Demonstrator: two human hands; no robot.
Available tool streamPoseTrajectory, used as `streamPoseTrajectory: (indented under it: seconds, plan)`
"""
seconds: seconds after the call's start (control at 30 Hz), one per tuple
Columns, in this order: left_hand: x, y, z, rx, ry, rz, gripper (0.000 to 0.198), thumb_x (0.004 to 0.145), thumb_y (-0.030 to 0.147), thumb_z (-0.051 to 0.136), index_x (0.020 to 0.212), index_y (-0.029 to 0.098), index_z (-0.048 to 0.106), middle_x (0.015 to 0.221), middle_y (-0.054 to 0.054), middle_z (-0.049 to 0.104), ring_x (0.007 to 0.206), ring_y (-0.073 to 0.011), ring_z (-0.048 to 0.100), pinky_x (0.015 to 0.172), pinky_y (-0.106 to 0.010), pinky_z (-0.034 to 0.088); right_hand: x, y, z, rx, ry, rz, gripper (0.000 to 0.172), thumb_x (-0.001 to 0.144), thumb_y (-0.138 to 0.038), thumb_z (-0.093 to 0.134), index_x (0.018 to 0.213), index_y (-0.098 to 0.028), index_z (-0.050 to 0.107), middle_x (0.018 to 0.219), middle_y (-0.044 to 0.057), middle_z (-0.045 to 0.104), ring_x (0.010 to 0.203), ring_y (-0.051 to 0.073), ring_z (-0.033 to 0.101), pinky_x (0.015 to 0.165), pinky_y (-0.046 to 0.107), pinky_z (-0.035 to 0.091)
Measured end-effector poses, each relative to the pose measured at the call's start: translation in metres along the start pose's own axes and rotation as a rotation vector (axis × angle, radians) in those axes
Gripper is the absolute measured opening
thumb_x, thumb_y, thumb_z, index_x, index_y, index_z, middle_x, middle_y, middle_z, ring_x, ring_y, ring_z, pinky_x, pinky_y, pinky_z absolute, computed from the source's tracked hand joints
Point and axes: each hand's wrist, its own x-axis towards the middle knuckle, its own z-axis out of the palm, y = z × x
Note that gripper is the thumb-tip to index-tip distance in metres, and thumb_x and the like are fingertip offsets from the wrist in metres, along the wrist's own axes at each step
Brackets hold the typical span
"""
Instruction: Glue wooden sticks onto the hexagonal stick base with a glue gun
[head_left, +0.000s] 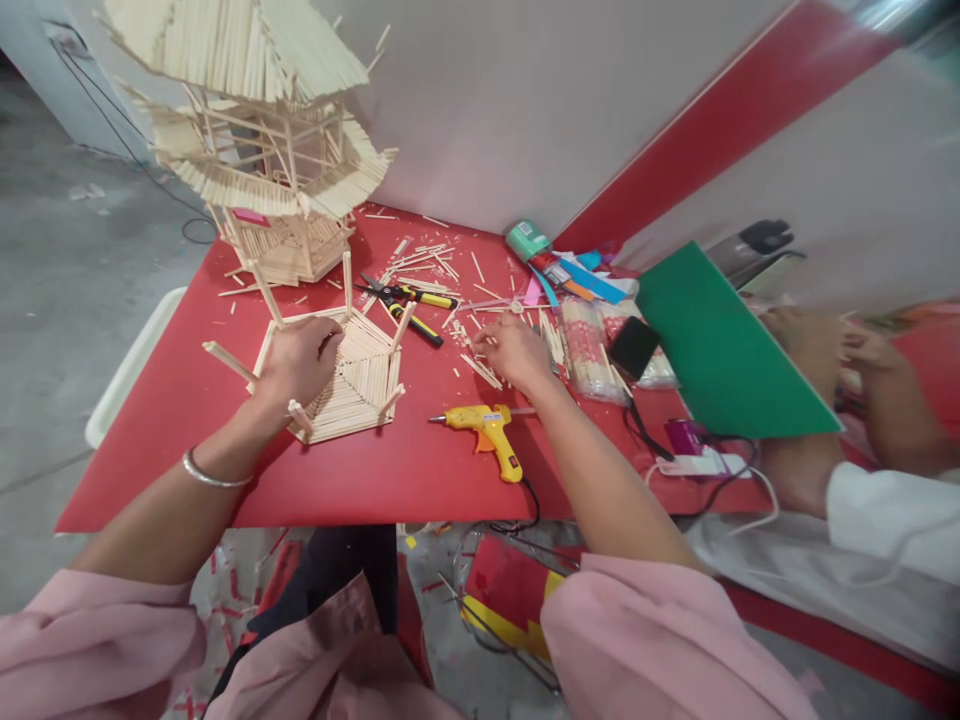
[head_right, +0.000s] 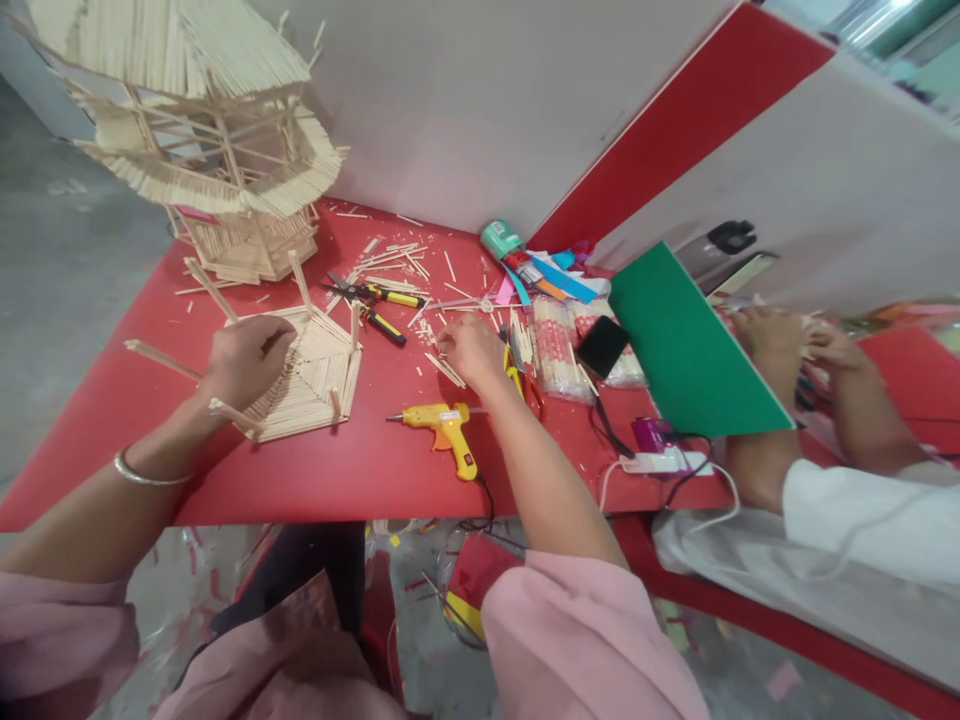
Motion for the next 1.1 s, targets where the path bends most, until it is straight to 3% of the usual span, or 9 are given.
streamPoseTrajectory:
  seconds: [0.17,0.3,0.5,0.67,0.8,1.0,1.1]
  plan:
    - [0.0,0.0,-0.001,0.004,-0.029,-0.011,0.022,0.092,0.026,0.048,0.08,0.02,0.066,0.076,-0.005,0.068,0.073,-0.0187,0.062,0.071,-0.031,0.048,0.013,-0.006,0.007,-0.018,-0.082,-0.033,0.023,0.09,-0.024,0.059,0.1,-0.028,0.079,0.112,0.004,0.075,0.105,0.023,0.066,0.083,0.031,0.047]
    - [0.0,0.0,-0.002,0.001,-0.039,-0.039,0.021,0.091,0.024,0.048,0.08,0.019,0.066,0.078,-0.006,0.069,0.075,-0.0189,0.062,0.073,-0.032,0.048,0.019,-0.006,0.016,-0.069,-0.084,-0.027,0.024,0.091,-0.025,0.056,0.102,-0.026,0.078,0.117,0.007,0.074,0.108,0.025,0.065,0.086,0.033,0.048]
    - [0.001,0.002,-0.003,-0.021,-0.043,-0.083,0.021,0.091,0.022,0.048,0.082,0.018,0.066,0.079,-0.007,0.069,0.076,-0.0191,0.061,0.075,-0.033,0.048,0.023,-0.003,0.024,-0.058,-0.095,-0.01,0.023,0.09,-0.025,0.054,0.094,-0.02,0.076,0.111,0.013,0.073,0.095,0.025,0.066,0.075,0.031,0.045]
    - [0.002,0.008,-0.005,-0.129,-0.001,-0.16,0.018,0.089,0.02,0.052,0.076,0.019,0.064,0.07,-0.003,0.065,0.069,-0.016,0.057,0.069,-0.03,0.045,0.017,-0.003,0.017,-0.024,-0.052,-0.026,0.027,0.095,-0.028,0.046,0.093,-0.017,0.07,0.1,0.015,0.073,0.086,0.022,0.064,0.07,0.029,0.04]
    - [0.002,0.013,-0.007,-0.242,-0.007,-0.291,0.015,0.087,0.021,0.055,0.075,0.018,0.064,0.063,0.0,0.061,0.062,-0.0137,0.053,0.063,-0.028,0.042,-0.002,-0.014,0.008,0.199,-0.064,-0.087,0.026,0.096,-0.036,0.047,0.084,-0.019,0.064,0.081,0.007,0.069,0.073,0.019,0.059,0.066,0.028,0.039]
    - [0.003,0.015,-0.007,-0.336,-0.028,-0.361,0.016,0.083,0.024,0.06,0.07,0.016,0.064,0.06,0.002,0.059,0.059,-0.0113,0.051,0.059,-0.025,0.039,-0.034,-0.055,0.014,0.652,-0.371,-0.131,0.016,0.089,-0.033,0.058,0.08,-0.021,0.063,0.068,0.001,0.066,0.06,0.013,0.057,0.059,0.025,0.043]
    - [0.006,0.015,-0.008,-0.419,-0.123,-0.377,0.013,0.079,0.021,0.062,0.067,0.016,0.064,0.059,0.002,0.06,0.057,-0.0096,0.051,0.055,-0.022,0.039,-0.04,-0.078,0.021,0.833,-0.464,-0.136,0.013,0.087,-0.031,0.061,0.078,-0.021,0.063,0.07,0.001,0.067,0.056,0.011,0.055,0.055,0.024,0.043]
